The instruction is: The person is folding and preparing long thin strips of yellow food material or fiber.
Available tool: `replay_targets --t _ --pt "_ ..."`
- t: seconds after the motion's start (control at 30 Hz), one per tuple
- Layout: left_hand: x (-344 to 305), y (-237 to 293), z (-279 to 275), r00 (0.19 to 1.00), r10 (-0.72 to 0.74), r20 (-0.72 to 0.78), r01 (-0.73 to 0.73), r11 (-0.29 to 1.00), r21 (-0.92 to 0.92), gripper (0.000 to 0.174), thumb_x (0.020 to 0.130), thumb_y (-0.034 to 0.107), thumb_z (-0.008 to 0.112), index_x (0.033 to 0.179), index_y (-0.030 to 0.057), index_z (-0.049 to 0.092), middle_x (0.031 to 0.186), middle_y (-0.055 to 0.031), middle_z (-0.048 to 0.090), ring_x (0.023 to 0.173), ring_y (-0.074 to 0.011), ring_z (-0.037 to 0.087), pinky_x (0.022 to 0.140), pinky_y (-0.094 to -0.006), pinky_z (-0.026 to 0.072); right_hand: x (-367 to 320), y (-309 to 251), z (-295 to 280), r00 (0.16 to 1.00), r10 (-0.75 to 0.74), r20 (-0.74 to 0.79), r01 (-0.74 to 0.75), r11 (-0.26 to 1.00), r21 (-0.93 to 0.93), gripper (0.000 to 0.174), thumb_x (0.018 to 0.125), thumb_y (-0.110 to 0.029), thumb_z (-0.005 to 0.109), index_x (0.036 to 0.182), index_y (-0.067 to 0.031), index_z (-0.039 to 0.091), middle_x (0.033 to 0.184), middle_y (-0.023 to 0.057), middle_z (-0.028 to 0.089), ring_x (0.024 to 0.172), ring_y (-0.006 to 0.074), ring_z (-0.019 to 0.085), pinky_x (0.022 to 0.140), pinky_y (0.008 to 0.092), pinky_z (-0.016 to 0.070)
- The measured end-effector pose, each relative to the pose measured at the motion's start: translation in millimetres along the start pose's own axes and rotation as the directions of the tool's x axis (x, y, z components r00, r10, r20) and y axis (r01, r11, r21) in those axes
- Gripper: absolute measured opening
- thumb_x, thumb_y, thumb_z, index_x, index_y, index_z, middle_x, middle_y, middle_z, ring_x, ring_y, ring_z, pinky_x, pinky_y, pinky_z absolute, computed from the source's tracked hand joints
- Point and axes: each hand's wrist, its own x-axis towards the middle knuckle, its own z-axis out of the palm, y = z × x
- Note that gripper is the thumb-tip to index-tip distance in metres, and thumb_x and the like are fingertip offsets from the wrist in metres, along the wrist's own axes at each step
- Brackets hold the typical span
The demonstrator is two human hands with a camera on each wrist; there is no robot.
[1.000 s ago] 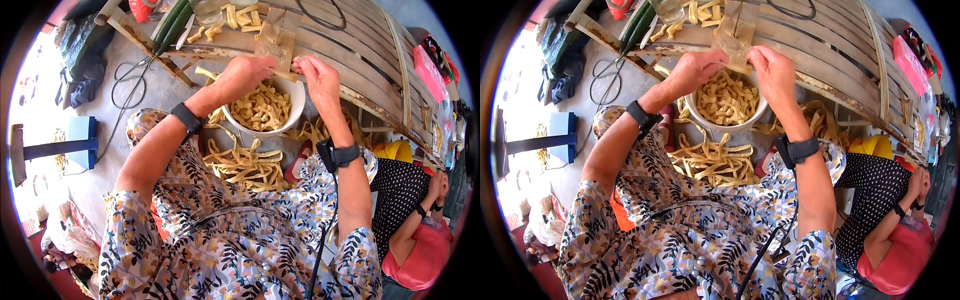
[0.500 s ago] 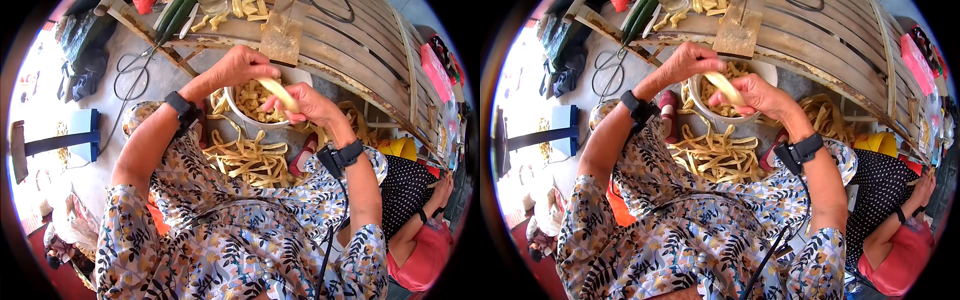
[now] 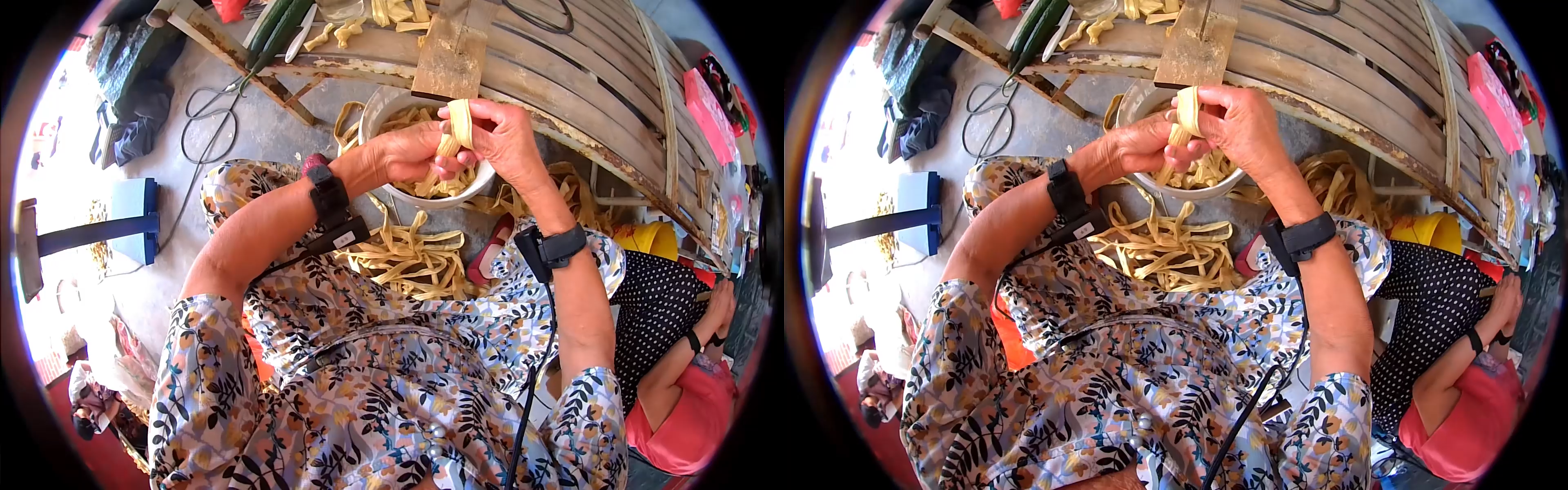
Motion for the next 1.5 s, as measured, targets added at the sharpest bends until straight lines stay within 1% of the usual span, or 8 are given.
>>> replay_targets --t 0.17,0.33,0.53,0.8,0.97,1.1,1.2,1.5 --pt "7 8 12 0.877 0.262 -0.402 -0.244 0.965 0.097 0.018 0.089 0.016 0.047 0.092 -0.0009 0.052 0.072 -0.0035 0.054 0.053 -0.0049 0.044 0.046 -0.0146 0.0365 9 12 -6 0.812 -0.545 -0.208 0.259 0.656 -0.709 0.018 0.073 -0.022 0.066 0.085 -0.0082 0.065 0.073 0.0025 0.058 0.062 0.0178 0.057 0.057 0.0271 0.0443" --pt "5 15 19 0.647 0.551 -0.527 -0.338 0.827 0.449 0.019 0.088 0.012 0.048 0.095 -0.0039 0.054 0.080 -0.0052 0.058 0.062 -0.0077 0.053 0.051 -0.0172 0.0427 13 5 -2 0.929 -0.241 -0.282 0.038 0.818 -0.574 0.016 0.073 -0.021 0.065 0.083 -0.0081 0.065 0.066 0.0049 0.058 0.056 0.0188 0.053 0.052 0.0289 0.0417" --pt "-6 18 19 0.626 0.737 -0.257 -0.151 0.437 0.887 0.020 0.086 0.015 0.051 0.081 -0.0033 0.058 0.058 -0.0053 0.057 0.047 -0.0093 0.053 0.044 -0.0241 0.0422 21 17 -8 0.988 0.109 -0.109 -0.119 0.988 -0.094 0.016 0.077 -0.016 0.063 0.080 -0.0009 0.066 0.051 -0.0031 0.050 0.046 0.0042 0.040 0.043 0.0218 0.0332" --pt "-6 16 25 0.654 0.743 -0.139 0.006 0.178 0.984 0.029 0.075 0.013 0.059 0.094 0.0008 0.041 0.055 -0.0151 0.056 0.047 -0.0219 0.058 0.044 -0.0324 0.0439 11 16 8 0.973 -0.061 -0.221 -0.067 0.846 -0.528 0.010 0.070 -0.016 0.062 0.074 -0.0061 0.064 0.062 0.0140 0.058 0.053 0.0236 0.057 0.050 0.0307 0.0423" --pt "-10 15 27 0.691 0.662 -0.291 0.065 0.345 0.937 0.023 0.079 0.010 0.053 0.098 0.0016 0.043 0.068 -0.0104 0.062 0.058 -0.0156 0.061 0.051 -0.0266 0.0467 2 6 16 0.968 -0.200 -0.152 0.066 0.786 -0.614 0.010 0.072 -0.015 0.060 0.078 -0.0080 0.064 0.060 0.0129 0.057 0.054 0.0271 0.057 0.049 0.0315 0.0427" --pt "-6 15 11 0.710 0.434 -0.554 -0.155 0.864 0.479 0.015 0.082 0.010 0.051 0.096 0.0044 0.050 0.077 -0.0021 0.056 0.060 -0.0101 0.054 0.048 -0.0200 0.0430 2 13 17 0.940 -0.284 -0.188 0.155 0.849 -0.506 0.008 0.073 -0.010 0.062 0.080 -0.0063 0.063 0.054 0.0084 0.055 0.046 0.0166 0.052 0.045 0.0275 0.0400" --pt "-7 15 15 0.783 0.441 -0.438 -0.306 0.887 0.347 0.016 0.085 0.015 0.051 0.097 0.0042 0.050 0.077 -0.0006 0.054 0.058 -0.0076 0.051 0.048 -0.0172 0.0407 5 3 14 0.953 -0.079 -0.293 0.077 0.997 -0.017 0.008 0.076 -0.007 0.061 0.079 -0.0001 0.063 0.055 -0.0048 0.052 0.048 0.0006 0.043 0.042 0.0190 0.0331" --pt "0 20 37 0.831 0.449 -0.329 -0.338 0.877 0.342 0.019 0.087 0.023 0.053 0.096 0.0062 0.053 0.057 0.0057 0.039 0.047 -0.0021 0.032 0.042 -0.0170 0.0235 19 -1 -20 0.892 0.222 -0.393 0.055 0.812 0.581 0.011 0.074 -0.008 0.063 0.081 0.0007 0.063 0.053 -0.0059 0.042 0.045 0.0019 0.033 0.042 0.0177 0.0231"
